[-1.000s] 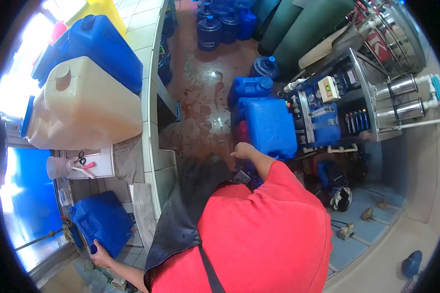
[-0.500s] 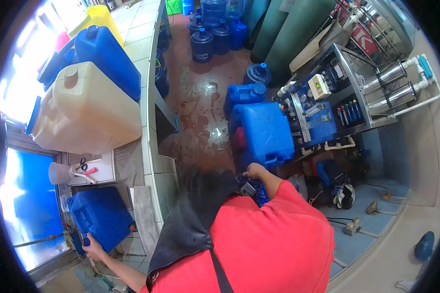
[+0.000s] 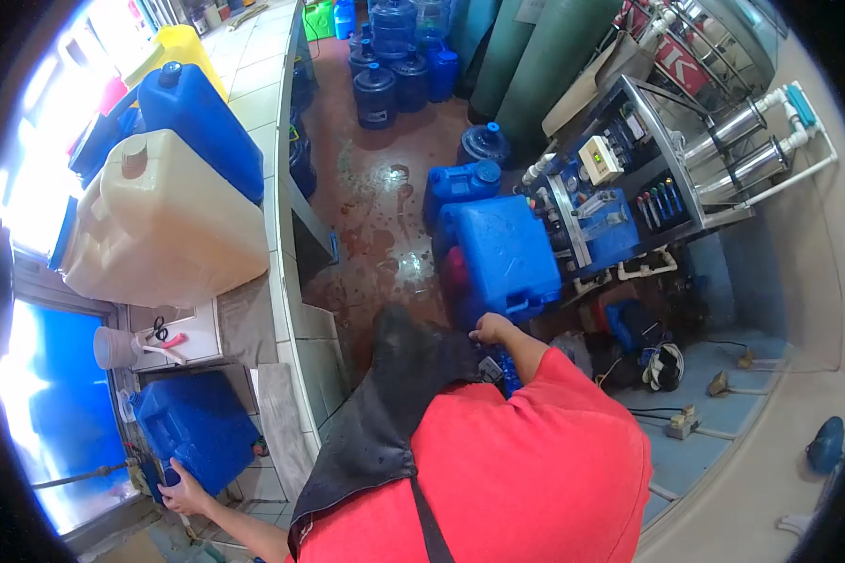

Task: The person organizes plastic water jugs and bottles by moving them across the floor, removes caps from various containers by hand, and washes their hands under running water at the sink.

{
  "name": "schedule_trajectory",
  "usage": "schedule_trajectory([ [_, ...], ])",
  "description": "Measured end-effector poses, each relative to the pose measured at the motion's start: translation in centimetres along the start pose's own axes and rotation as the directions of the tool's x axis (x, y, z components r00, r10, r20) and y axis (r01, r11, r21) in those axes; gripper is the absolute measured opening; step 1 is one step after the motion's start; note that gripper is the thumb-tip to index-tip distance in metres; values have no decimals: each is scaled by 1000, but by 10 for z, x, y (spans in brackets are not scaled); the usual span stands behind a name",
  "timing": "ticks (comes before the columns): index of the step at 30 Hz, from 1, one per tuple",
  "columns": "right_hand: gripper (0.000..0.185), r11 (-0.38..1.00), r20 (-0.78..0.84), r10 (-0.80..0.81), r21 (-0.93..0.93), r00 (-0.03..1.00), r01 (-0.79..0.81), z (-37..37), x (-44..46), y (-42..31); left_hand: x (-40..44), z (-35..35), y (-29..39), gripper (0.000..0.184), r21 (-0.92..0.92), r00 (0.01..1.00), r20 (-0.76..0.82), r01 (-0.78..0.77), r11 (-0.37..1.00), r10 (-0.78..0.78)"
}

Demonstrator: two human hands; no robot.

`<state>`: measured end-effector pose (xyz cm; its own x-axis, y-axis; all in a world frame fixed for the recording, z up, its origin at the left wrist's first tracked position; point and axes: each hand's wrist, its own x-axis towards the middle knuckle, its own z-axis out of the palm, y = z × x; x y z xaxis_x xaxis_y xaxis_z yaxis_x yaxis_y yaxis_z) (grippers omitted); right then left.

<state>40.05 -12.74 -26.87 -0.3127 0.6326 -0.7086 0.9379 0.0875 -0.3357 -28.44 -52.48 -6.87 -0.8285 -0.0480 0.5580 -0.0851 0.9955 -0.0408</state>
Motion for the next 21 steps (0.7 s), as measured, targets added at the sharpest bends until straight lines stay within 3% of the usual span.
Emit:
schedule_trajectory([
  [2, 42, 1000, 13, 19, 19, 1000, -19, -1, 3, 3, -4, -25, 11, 86, 54, 994, -83, -61, 997, 65],
  [5, 42, 1000, -31, 15, 16, 999, -15, 1, 8, 7, -16, -76, 39, 75, -77, 969, -133, -218, 973, 206],
  [7, 43, 998, -14, 36, 47, 999, -35, 6, 13, 16, -43, -119, 74, 47, -454, 940, -200, -340, 824, 277],
  [8, 43, 996, 3, 50, 69, 999, -50, 9, 16, 20, -61, -136, 92, 47, -456, 937, -203, -347, 820, 284],
  [10, 44, 998, -25, 23, 66, 999, -22, 17, 21, 32, -97, -163, 130, 31, -679, 851, -217, -483, 552, 478],
  [12, 44, 998, -54, -6, 60, 999, 9, 16, 25, 41, -128, -172, 168, 26, -757, 695, -325, -598, 264, 642],
  [15, 44, 994, 19, 65, 85, 998, -66, 1, 25, 40, -168, -185, 231, 25, -830, 541, -337, -557, 27, 770],
  [18, 46, 975, 58, 154, 153, 986, -161, -7, 46, 61, -194, -185, 293, 28, -864, 421, -239, -503, 6, 875],
  [20, 46, 946, 37, 235, 221, 971, -237, -18, 58, 70, -211, -192, 341, 29, -910, 405, -204, -414, -20, 891],
  [21, 46, 935, 18, 270, 232, 963, -267, -23, 65, 74, -217, -189, 364, 28, -887, 363, -251, -458, -63, 897],
])
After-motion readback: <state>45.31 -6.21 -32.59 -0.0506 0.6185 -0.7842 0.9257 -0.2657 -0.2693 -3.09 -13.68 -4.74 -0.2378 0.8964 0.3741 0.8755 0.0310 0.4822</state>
